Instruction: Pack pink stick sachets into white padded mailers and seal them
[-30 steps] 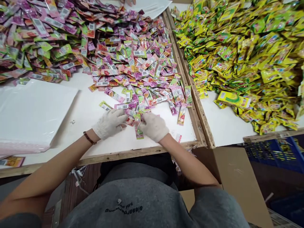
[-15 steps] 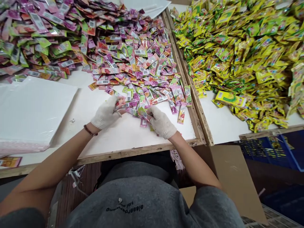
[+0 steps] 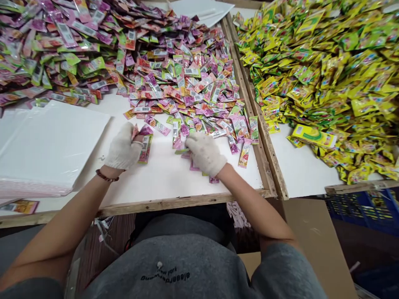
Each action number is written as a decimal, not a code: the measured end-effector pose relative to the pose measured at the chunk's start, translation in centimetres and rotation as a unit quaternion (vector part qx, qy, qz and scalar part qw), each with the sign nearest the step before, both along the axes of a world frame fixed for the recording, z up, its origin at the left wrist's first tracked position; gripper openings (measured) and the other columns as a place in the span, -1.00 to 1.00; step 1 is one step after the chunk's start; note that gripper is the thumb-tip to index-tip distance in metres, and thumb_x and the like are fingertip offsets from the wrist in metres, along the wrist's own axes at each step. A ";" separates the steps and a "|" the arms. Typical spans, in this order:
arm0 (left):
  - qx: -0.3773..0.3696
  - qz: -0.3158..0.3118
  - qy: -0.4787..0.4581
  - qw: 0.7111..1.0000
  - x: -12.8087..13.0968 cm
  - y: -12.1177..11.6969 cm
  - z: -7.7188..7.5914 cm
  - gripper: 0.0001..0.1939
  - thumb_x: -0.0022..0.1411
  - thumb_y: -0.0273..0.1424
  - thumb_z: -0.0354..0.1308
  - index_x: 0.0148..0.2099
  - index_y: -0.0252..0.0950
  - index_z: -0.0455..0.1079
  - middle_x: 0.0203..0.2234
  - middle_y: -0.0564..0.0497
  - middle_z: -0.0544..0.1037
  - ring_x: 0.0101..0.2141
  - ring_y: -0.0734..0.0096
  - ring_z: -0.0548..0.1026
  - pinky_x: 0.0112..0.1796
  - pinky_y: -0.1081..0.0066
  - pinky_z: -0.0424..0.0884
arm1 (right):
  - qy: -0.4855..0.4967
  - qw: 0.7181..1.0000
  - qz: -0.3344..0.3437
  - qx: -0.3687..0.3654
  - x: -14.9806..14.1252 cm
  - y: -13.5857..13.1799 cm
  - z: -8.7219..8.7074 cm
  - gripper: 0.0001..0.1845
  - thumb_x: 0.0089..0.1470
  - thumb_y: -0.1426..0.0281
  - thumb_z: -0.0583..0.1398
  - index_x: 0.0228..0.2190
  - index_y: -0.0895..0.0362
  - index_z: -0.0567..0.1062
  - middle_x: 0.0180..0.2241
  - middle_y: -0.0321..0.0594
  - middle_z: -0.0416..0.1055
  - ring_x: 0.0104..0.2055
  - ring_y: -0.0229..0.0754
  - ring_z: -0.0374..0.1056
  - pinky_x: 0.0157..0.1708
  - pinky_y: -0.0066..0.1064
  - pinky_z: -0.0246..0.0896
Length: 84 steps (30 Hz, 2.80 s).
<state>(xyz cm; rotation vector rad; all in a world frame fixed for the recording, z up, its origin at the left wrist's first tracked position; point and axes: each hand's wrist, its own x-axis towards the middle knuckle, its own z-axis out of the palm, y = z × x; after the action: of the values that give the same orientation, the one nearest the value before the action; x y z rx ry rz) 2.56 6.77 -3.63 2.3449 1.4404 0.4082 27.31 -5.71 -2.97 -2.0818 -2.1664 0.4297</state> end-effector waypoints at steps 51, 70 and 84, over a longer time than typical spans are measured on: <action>0.126 -0.151 0.208 0.958 3.8 8.0 -1.3 -0.57 0.29 -0.53 0.02 0.16 -0.33 0.45 0.13 -0.32 0.50 0.09 -0.11 0.49 -0.03 0.07 0.38 | 0.077 0.982 -0.171 0.035 6.1 1.8 -1.7 -0.70 0.23 0.38 0.12 -0.02 0.11 0.48 -0.11 0.01 0.58 -0.10 0.08 0.47 -0.11 -0.18 0.33; 0.027 -0.153 0.150 0.976 -2.5 -1.6 -1.5 -0.64 0.21 -0.47 0.16 0.08 -0.32 0.42 0.06 -0.28 0.57 0.05 -0.08 0.53 0.05 0.10 0.44 | -0.071 0.997 0.026 0.019 5.9 0.9 -2.3 -0.65 0.23 0.38 0.17 0.02 0.12 0.59 -0.12 -0.03 0.59 -0.10 0.07 0.45 -0.13 -0.21 0.14; 0.129 -0.239 0.179 0.946 -2.2 -3.1 -2.6 -0.86 0.39 -0.39 0.11 -0.14 -0.27 0.50 -0.11 -0.27 0.62 -0.09 -0.01 0.57 -0.08 0.08 0.44 | -0.152 0.971 0.183 0.024 -0.6 6.2 -1.9 -0.70 0.29 0.34 0.17 -0.08 0.18 0.64 0.03 0.11 0.52 0.05 0.15 0.36 -0.03 -0.12 0.05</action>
<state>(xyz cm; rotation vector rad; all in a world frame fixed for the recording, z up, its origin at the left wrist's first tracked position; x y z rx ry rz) 0.40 3.64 -6.28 2.9888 0.9296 0.0355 26.71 0.47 -4.89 -1.8203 -2.7185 0.0847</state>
